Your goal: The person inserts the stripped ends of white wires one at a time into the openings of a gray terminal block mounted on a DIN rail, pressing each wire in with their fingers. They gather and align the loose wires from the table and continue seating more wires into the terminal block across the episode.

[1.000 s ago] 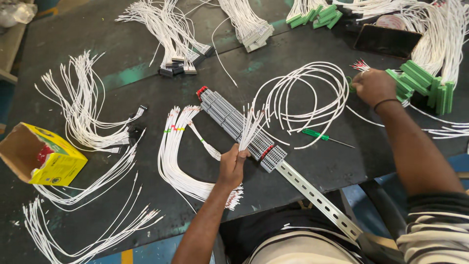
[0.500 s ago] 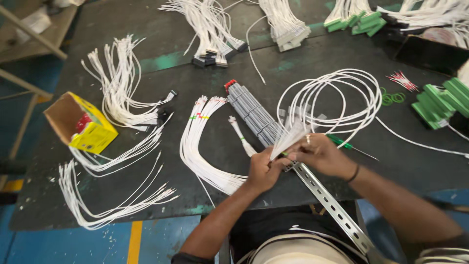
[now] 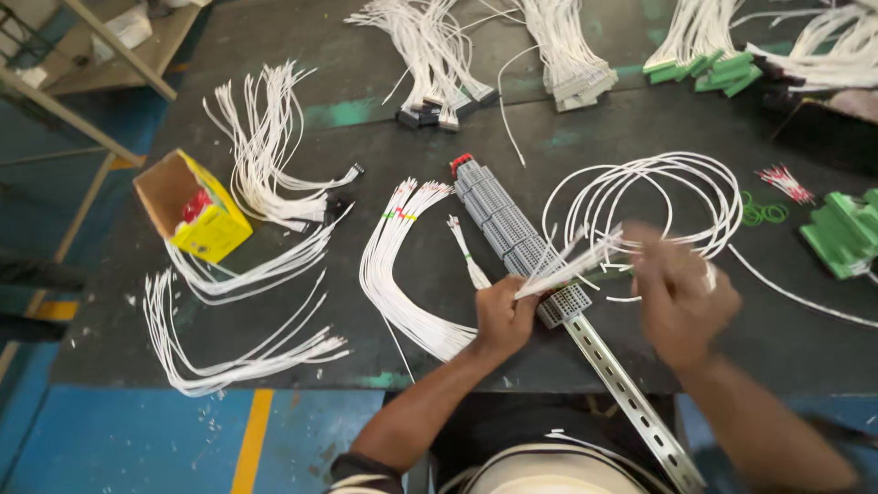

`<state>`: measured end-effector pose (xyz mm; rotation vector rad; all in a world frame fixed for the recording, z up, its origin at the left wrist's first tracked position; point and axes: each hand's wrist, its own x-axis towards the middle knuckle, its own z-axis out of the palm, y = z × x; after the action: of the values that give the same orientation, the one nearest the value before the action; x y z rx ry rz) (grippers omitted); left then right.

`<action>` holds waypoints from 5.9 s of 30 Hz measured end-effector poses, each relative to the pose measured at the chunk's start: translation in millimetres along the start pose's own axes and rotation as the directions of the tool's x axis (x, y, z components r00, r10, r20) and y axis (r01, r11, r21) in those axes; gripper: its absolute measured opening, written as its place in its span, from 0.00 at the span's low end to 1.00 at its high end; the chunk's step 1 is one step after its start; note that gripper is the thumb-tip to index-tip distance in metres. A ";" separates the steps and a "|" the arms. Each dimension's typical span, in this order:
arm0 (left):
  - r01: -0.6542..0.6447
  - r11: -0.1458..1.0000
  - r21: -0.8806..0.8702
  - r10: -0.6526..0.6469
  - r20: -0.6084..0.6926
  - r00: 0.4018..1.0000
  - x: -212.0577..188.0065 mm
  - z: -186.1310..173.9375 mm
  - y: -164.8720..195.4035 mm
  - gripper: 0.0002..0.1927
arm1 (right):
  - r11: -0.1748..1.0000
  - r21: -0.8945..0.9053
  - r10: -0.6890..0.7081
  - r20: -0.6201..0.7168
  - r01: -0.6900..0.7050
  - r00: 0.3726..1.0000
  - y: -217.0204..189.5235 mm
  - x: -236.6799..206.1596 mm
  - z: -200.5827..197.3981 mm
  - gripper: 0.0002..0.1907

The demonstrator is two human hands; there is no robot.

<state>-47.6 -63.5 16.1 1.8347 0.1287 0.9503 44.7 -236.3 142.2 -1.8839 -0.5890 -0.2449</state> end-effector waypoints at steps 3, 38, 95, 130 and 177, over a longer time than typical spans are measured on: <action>-0.029 1.000 -0.012 0.027 -0.091 0.995 -1.7 -1.1 4.5 0.04 | 0.896 0.068 -0.440 0.267 0.439 0.857 28.1 16.1 35.4 0.12; 0.292 0.906 -0.305 -0.262 0.136 0.956 30.3 -49.9 -21.6 0.17 | 0.975 0.180 -0.048 0.747 -0.132 0.664 117.6 73.1 -10.0 0.20; 0.327 0.771 -0.546 -0.166 0.323 0.932 2.5 -28.7 7.5 0.13 | 0.545 -0.012 -0.573 0.725 0.838 0.383 30.2 -7.5 38.6 0.13; 0.475 0.862 -0.177 -0.405 0.323 0.856 12.1 -42.2 58.5 0.16 | 0.644 -0.010 -0.478 0.776 0.765 0.412 18.9 -34.1 36.6 0.05; 0.141 0.988 -0.058 -0.117 0.299 0.947 -4.9 -44.8 65.2 0.13 | 0.546 0.559 -0.798 0.573 0.624 0.186 -0.1 -15.5 0.4 0.30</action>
<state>-101.3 -63.8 74.4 1.8483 0.0253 0.5740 31.4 -240.3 135.4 -1.2533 -2.1024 0.1003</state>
